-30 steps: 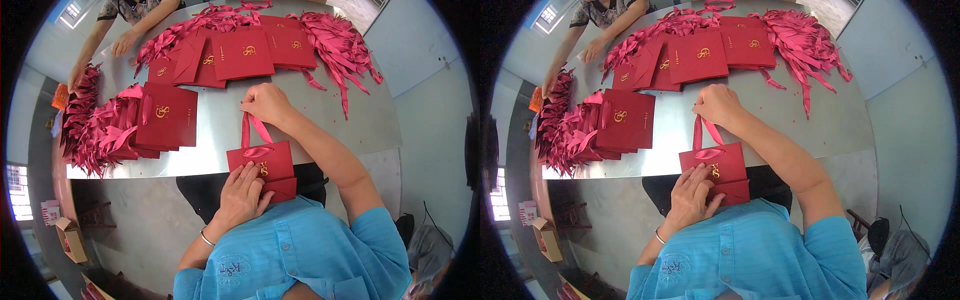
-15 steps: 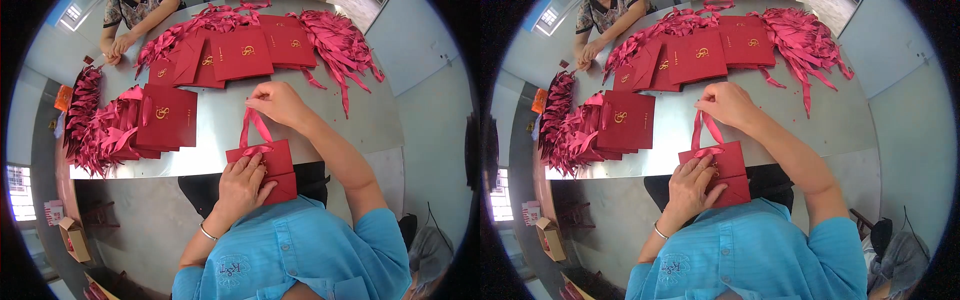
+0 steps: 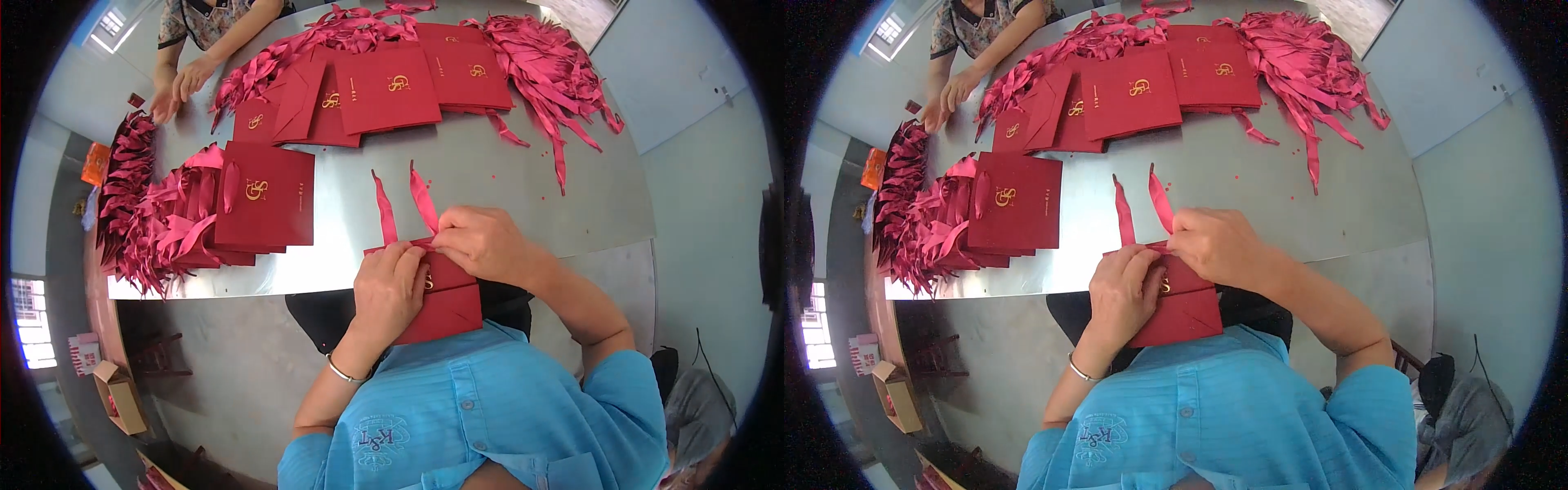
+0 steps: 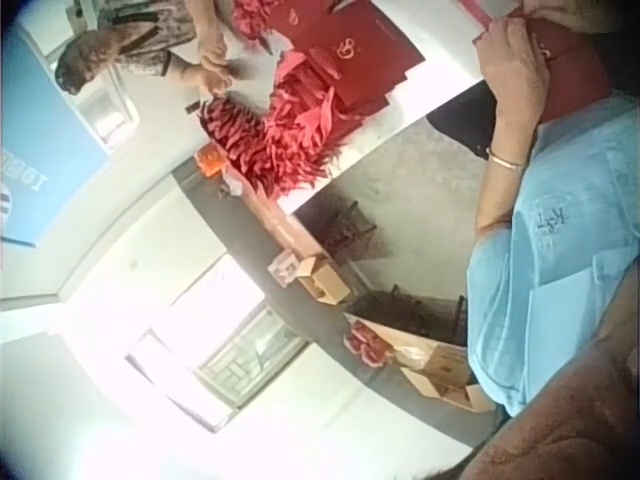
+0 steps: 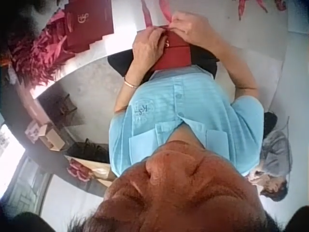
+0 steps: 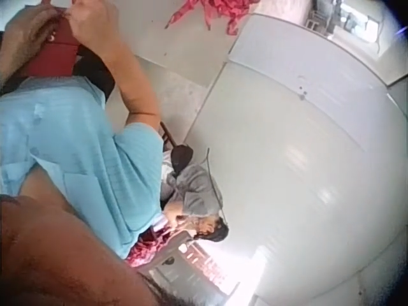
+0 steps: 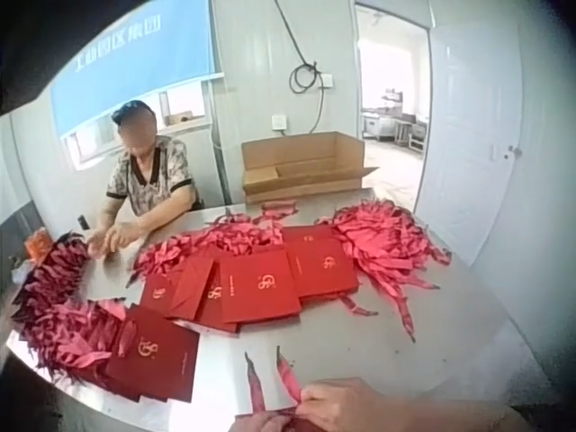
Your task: The person threads ribbons through small red paper bags by hand to create handles.
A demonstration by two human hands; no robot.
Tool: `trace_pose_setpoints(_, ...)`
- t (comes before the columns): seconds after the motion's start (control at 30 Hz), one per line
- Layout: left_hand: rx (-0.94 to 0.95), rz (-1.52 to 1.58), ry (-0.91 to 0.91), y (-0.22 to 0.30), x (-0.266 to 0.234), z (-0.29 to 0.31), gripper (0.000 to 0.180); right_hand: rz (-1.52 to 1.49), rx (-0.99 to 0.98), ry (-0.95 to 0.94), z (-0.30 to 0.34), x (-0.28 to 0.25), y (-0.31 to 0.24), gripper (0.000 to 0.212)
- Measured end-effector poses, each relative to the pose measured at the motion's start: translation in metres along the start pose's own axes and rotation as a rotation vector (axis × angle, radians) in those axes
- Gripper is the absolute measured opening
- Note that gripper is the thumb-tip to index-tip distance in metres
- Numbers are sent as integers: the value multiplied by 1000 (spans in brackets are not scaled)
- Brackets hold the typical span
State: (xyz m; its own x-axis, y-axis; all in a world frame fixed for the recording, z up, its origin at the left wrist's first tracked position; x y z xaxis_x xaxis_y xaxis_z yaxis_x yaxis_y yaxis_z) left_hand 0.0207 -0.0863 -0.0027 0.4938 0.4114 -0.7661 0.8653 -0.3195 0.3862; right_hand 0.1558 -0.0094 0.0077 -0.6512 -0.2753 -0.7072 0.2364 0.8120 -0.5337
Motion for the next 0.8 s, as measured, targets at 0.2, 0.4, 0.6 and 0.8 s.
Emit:
trace_pose_setpoints(0.2,-27,8,-32,0,2,-2,20,195,-211,-78,5,2,-10,5)
trace_pose_setpoints(0.4,8,13,-44,-2,2,0,17,27,-78,-90,3,-6,-1,6)
trace_pose_setpoints(0.6,36,-33,-54,0,2,1,23,-231,200,-70,-1,2,20,7)
trace_pose_setpoints(0.8,46,-52,-93,1,0,0,24,-34,118,-154,-13,4,7,5)
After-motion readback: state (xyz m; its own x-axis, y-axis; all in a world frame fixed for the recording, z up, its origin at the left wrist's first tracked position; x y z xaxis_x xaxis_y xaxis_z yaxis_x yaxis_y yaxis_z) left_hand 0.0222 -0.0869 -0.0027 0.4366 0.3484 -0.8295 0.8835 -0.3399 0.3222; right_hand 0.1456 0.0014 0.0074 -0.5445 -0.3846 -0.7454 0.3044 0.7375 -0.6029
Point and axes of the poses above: each hand's wrist, its own z-axis away from the middle knuckle, its own x-axis out of the palm, y = z × x, the point moved 5 cm from there along -z, towards the middle knuckle, and after that the axes turned 6 degrees about -z, right-handed, at the moved point
